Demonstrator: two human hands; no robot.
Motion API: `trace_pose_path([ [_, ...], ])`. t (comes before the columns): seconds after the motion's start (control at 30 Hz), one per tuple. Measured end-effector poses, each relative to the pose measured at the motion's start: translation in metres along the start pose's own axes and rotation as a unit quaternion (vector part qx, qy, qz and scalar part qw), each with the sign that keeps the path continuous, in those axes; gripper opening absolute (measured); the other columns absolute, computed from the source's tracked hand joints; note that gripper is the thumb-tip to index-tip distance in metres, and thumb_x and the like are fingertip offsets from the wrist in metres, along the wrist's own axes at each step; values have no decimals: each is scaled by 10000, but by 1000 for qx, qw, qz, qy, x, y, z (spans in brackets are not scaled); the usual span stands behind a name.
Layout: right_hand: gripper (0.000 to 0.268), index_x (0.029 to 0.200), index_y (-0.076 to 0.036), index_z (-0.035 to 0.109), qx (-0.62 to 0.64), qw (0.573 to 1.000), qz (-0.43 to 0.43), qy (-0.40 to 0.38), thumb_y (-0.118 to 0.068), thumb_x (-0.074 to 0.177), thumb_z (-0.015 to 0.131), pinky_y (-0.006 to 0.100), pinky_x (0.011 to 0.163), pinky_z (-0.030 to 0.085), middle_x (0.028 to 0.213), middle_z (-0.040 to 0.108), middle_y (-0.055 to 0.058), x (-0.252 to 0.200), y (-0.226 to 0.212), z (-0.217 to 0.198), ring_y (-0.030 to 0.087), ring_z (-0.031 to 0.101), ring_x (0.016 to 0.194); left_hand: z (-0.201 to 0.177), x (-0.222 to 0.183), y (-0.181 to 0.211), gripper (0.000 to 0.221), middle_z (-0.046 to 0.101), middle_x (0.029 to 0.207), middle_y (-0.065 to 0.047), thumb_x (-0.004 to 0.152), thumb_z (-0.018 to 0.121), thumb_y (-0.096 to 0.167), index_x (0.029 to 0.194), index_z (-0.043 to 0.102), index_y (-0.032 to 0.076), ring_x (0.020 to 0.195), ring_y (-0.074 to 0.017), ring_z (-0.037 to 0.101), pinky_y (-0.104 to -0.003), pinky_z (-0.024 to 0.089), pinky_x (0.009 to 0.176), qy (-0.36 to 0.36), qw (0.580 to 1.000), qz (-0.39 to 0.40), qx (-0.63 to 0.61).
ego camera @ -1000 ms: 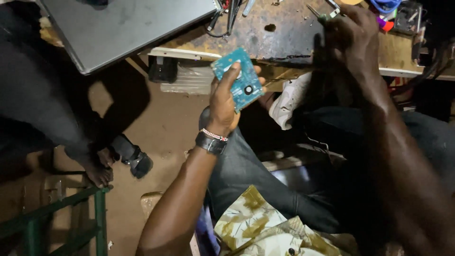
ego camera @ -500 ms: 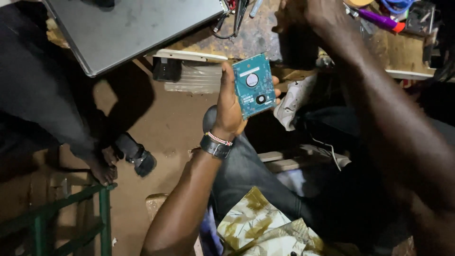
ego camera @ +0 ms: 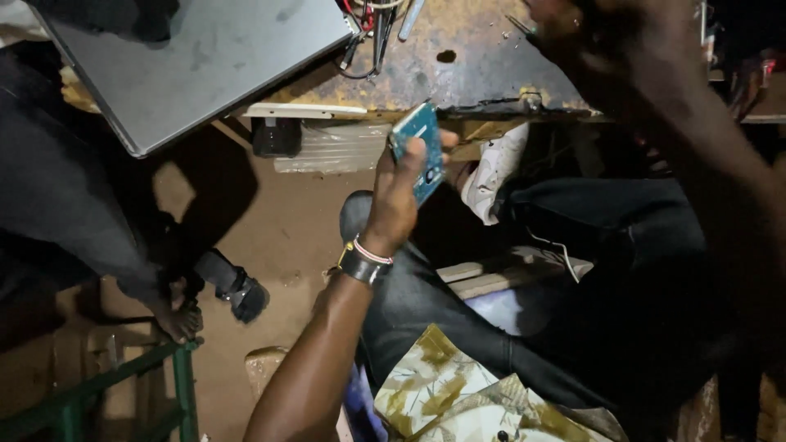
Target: A person is inspecting a smartphone and then using a screwdriver to work on a hard drive at a repair bench.
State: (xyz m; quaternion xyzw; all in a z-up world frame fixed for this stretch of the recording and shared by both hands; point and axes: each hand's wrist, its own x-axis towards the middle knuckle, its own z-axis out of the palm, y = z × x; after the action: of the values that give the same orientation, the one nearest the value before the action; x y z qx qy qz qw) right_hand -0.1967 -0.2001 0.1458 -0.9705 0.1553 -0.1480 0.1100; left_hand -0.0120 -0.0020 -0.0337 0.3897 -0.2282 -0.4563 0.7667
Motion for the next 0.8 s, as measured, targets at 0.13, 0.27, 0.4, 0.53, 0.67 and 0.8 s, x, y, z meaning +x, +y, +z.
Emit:
trace_pose_path([
  [0.13, 156, 991, -15, 618, 8, 1000, -15, 5, -15, 837, 600, 350, 741, 377, 953, 628, 96, 28, -68, 32, 241, 575, 860, 18, -9, 38, 599, 573, 941, -41, 813, 445, 511, 1266, 357, 129, 863, -168, 582, -303, 475, 739, 24, 945, 62, 320],
  [0.27, 159, 988, 89, 530, 190, 978, 80, 10, 71, 831, 541, 318, 737, 474, 956, 553, 194, 25, -92, 45, 260, 562, 856, 18, -9, 30, 579, 450, 1181, -112, 866, 451, 447, 1311, 296, 111, 1123, -266, 444, -403, 365, 956, 6, 911, 128, 391],
  [0.4, 239, 983, 132, 515, 270, 959, 90, -13, 67, 765, 440, 270, 652, 481, 845, 555, 186, 38, -117, 49, 215, 556, 720, 18, -4, 28, 562, 509, 808, -2, 830, 522, 329, 1301, 275, 146, 671, -138, 510, -309, 436, 658, -1, 930, 47, 364],
  [0.53, 204, 999, 27, 573, 104, 991, 60, -62, 1, 800, 538, 319, 607, 454, 870, 578, 145, 32, -107, 60, 227, 548, 715, 21, -4, 29, 581, 497, 842, -5, 781, 524, 255, 1303, 297, 141, 837, -147, 502, -314, 385, 856, -21, 956, -76, 283],
  [0.67, 216, 1049, 36, 539, 44, 995, 36, -85, -60, 877, 452, 367, 563, 386, 917, 509, 159, 25, -100, 66, 268, 483, 705, 15, -5, 20, 563, 496, 873, -23, 786, 462, 305, 1306, 290, 174, 722, -134, 523, -279, 478, 658, -56, 960, -124, 246],
  [0.8, 239, 1055, 6, 553, -4, 992, 49, -116, -76, 842, 480, 361, 542, 439, 933, 512, 151, 24, -94, 71, 252, 491, 714, 18, -3, 26, 560, 496, 884, -47, 779, 436, 329, 1290, 304, 139, 847, -152, 520, -327, 432, 789, -70, 945, -97, 304],
])
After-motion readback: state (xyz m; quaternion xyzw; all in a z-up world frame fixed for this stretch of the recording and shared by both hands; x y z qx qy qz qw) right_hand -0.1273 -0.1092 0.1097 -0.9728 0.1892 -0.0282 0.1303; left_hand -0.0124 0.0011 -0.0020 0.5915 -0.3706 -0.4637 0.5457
